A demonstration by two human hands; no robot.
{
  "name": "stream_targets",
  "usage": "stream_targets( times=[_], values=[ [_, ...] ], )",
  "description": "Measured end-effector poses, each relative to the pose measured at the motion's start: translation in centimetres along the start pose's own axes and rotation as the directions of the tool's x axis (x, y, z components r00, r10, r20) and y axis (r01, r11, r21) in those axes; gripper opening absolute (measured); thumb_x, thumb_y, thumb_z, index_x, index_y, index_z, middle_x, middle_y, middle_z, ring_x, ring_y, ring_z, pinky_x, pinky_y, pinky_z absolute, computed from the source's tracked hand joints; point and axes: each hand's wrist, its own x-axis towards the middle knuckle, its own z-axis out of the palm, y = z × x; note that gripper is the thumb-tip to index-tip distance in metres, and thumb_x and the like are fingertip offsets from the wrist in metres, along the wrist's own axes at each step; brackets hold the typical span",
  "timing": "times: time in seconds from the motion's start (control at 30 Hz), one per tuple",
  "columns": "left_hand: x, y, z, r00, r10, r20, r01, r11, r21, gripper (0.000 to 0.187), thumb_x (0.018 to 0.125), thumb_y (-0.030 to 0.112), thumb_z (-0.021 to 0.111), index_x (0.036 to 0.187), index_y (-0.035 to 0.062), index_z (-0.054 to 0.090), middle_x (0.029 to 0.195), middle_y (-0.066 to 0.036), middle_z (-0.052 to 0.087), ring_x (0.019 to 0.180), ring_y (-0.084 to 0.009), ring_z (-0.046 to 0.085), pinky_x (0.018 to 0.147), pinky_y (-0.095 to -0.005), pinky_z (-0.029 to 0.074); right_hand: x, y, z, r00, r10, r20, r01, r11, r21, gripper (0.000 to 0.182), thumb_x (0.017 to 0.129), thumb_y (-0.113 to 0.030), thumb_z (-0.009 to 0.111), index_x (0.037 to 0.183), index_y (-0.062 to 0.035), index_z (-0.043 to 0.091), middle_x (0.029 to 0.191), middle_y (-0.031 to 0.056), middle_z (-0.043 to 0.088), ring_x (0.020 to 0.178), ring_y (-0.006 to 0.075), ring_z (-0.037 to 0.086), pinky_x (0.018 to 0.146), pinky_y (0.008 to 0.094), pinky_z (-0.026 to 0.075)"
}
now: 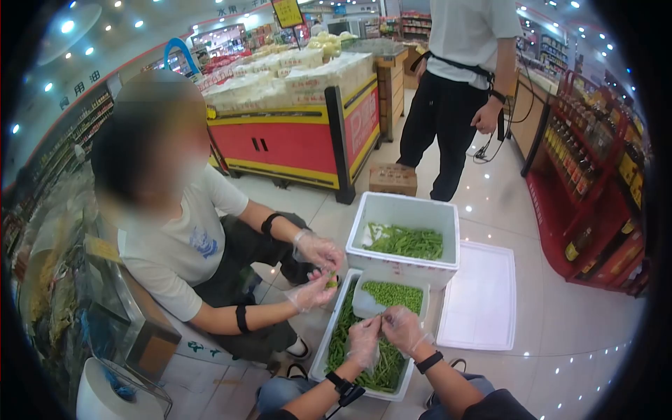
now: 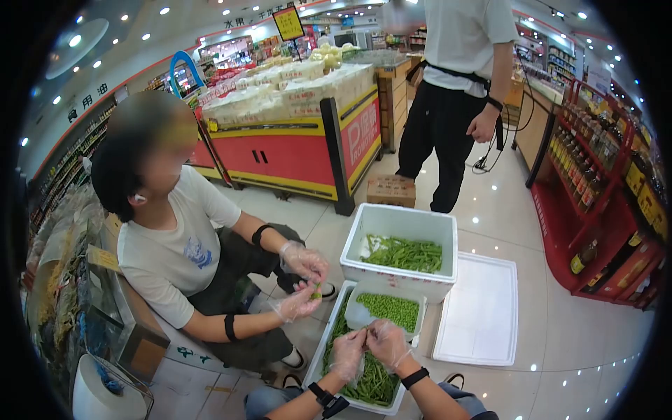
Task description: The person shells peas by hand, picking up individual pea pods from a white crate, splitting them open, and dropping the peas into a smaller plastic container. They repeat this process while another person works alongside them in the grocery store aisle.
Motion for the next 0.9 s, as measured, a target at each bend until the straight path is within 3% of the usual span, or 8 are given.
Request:
stream_targets(
  times=[0.1, 0.2, 0.37, 0.43, 0.63, 0.7, 0.9],
  values=[
    [0.5, -1.0, -0.5, 1.000, -0.010, -0.005, 0.010, 1.000, 0.012, 0.028, 0.101, 0.018, 0.065, 0.108, -0.0090, 0.071, 0.092, -0.007, 0.071, 0.078, -0.0122, 0.067, 0.072, -0.0252, 0.057, -0.1, 0.0, 0.1, 1.000, 0.011, 0.001, -0.011, 0.999, -0.047, 0.013, 0.080, -0.007, 0.070, 0.091, -0.0008, 0.071, 0.087, 0.0189, 0.070, 0.080, 0.0370, 0.069, 0.071, 0.0420, 0.056],
    [0.4, -1.2, -0.8, 0.999, 0.030, 0.029, -0.034, 0.989, 0.141, 0.028, 0.101, 0.018, 0.064, 0.106, -0.0089, 0.071, 0.092, -0.006, 0.071, 0.077, -0.0114, 0.066, 0.072, -0.0246, 0.056, -0.1, 0.0, -0.2, 0.999, 0.015, 0.041, -0.013, 0.999, -0.044, 0.014, 0.081, -0.007, 0.069, 0.093, -0.0014, 0.073, 0.089, 0.0186, 0.070, 0.081, 0.0366, 0.069, 0.073, 0.0417, 0.056],
    [0.6, -2.0, -1.0, 0.997, 0.046, 0.054, -0.053, 0.988, 0.145, 0.027, 0.101, 0.019, 0.065, 0.103, -0.0069, 0.072, 0.090, -0.004, 0.070, 0.077, -0.0100, 0.065, 0.071, -0.0246, 0.055, -0.3, 1.1, 0.2, 0.999, -0.029, 0.041, 0.032, 0.997, -0.066, 0.013, 0.081, -0.007, 0.068, 0.092, -0.0029, 0.073, 0.089, 0.0178, 0.070, 0.082, 0.0361, 0.068, 0.074, 0.0423, 0.056],
    [0.8, -1.9, -0.8, 1.000, -0.002, 0.003, 0.001, 0.979, 0.202, 0.026, 0.100, 0.019, 0.066, 0.101, -0.0067, 0.073, 0.088, -0.003, 0.069, 0.074, -0.0095, 0.064, 0.070, -0.0249, 0.055, -0.3, 1.7, 0.4, 0.994, -0.049, 0.094, 0.060, 0.991, -0.116, 0.012, 0.081, -0.008, 0.068, 0.091, -0.0042, 0.072, 0.088, 0.0171, 0.070, 0.082, 0.0365, 0.068, 0.073, 0.0427, 0.056],
    [1.1, -2.6, -0.9, 0.999, 0.049, -0.006, -0.048, 0.989, 0.139, 0.028, 0.096, 0.017, 0.071, 0.104, -0.0091, 0.073, 0.082, -0.006, 0.069, 0.068, -0.0112, 0.062, 0.064, -0.0249, 0.053, -0.3, 2.9, 0.7, 0.990, -0.092, 0.105, 0.109, 0.980, -0.168, 0.013, 0.080, -0.011, 0.068, 0.090, -0.0021, 0.071, 0.089, 0.0184, 0.070, 0.084, 0.0384, 0.067, 0.074, 0.0447, 0.056],
    [0.7, -2.2, -0.5, 0.996, 0.077, -0.042, -0.071, 0.987, 0.143, 0.025, 0.092, 0.018, 0.070, 0.096, -0.0056, 0.076, 0.075, 0.001, 0.067, 0.065, -0.0071, 0.059, 0.061, -0.0235, 0.048, -0.3, 2.9, 0.5, 0.987, -0.112, 0.115, 0.128, 0.982, -0.140, 0.014, 0.080, -0.011, 0.068, 0.090, -0.0019, 0.071, 0.089, 0.0194, 0.070, 0.084, 0.0389, 0.067, 0.075, 0.0451, 0.056],
    [-0.3, -1.2, -0.8, 0.991, 0.130, 0.041, -0.137, 0.952, 0.273, 0.025, 0.093, 0.021, 0.068, 0.100, -0.0020, 0.077, 0.074, 0.001, 0.066, 0.064, -0.0070, 0.057, 0.060, -0.0247, 0.047, -0.4, 3.1, 0.7, 0.994, -0.042, 0.102, 0.059, 0.983, -0.172, 0.015, 0.082, -0.012, 0.068, 0.092, -0.0020, 0.072, 0.086, 0.0203, 0.069, 0.082, 0.0376, 0.068, 0.073, 0.0450, 0.056]
  ],
)
